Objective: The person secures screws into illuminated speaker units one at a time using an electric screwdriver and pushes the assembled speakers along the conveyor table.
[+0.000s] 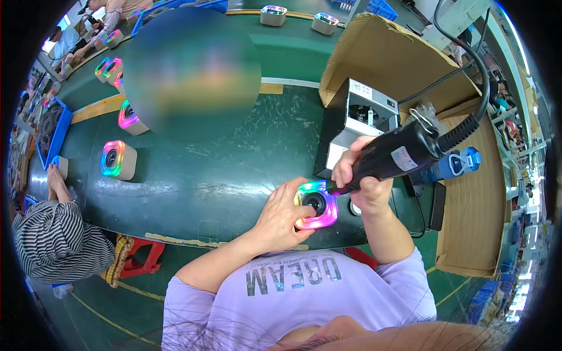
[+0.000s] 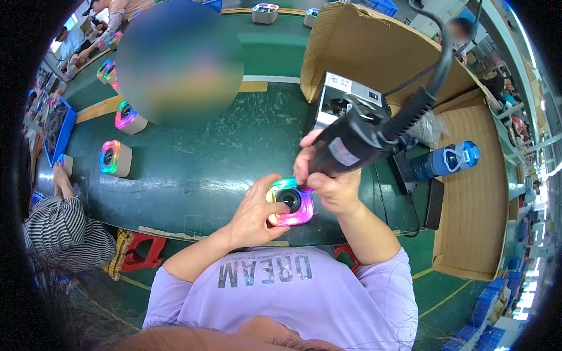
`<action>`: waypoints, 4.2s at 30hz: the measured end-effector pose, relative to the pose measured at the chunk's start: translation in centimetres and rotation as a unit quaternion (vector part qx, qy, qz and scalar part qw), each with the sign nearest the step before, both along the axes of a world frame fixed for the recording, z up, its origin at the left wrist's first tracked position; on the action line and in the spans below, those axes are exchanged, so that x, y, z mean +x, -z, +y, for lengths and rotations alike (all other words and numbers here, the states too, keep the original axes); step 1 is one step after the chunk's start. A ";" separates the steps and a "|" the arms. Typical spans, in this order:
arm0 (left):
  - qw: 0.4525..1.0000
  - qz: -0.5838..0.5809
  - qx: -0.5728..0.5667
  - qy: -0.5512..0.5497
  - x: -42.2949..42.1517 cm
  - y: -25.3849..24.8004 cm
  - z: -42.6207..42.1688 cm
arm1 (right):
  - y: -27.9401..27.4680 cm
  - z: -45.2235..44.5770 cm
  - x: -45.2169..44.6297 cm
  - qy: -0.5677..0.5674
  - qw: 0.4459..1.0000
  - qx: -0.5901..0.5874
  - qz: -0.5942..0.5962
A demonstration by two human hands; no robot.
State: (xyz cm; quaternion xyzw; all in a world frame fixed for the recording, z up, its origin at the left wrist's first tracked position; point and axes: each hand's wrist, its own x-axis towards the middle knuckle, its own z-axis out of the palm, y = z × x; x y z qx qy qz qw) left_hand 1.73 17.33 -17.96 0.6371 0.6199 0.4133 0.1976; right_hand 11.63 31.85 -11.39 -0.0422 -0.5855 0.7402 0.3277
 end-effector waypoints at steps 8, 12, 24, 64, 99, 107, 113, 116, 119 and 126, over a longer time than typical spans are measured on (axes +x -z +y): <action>1.000 0.018 -0.015 0.003 -0.2 -0.4 -0.1 | 0.0 -0.4 -0.2 -0.033 0.999 -0.019 -0.004; 0.999 0.023 -0.023 0.003 -0.1 -0.4 -0.1 | 0.5 0.1 0.0 -0.041 0.999 -0.014 0.006; 1.000 0.018 -0.005 0.003 -0.2 0.3 0.1 | 0.5 0.8 -0.6 -0.042 0.999 -0.007 -0.002; 0.995 0.022 0.076 -0.060 0.6 2.1 0.0 | 0.8 -2.0 3.9 0.086 0.992 0.049 0.078; 0.989 0.071 -0.130 0.020 -2.5 0.2 -0.4 | -1.9 3.5 3.3 0.201 0.975 0.069 0.067; 0.981 0.062 0.079 -0.163 0.8 1.9 0.4 | -0.7 4.7 1.6 0.181 0.982 0.055 -0.019; 0.985 0.020 0.062 -0.157 0.5 2.7 -0.1 | -0.5 0.8 3.4 0.149 0.986 0.012 0.071; 0.985 0.015 0.060 -0.159 0.5 2.8 -0.1 | -0.2 -1.1 3.2 0.137 0.985 0.026 0.106; 0.985 0.017 0.064 -0.160 0.6 2.9 -0.1 | 0.7 -1.9 2.8 0.142 0.983 0.061 0.101; 0.984 0.022 0.078 -0.156 0.6 3.0 -0.1 | 1.7 -2.4 2.5 0.092 0.990 0.049 0.098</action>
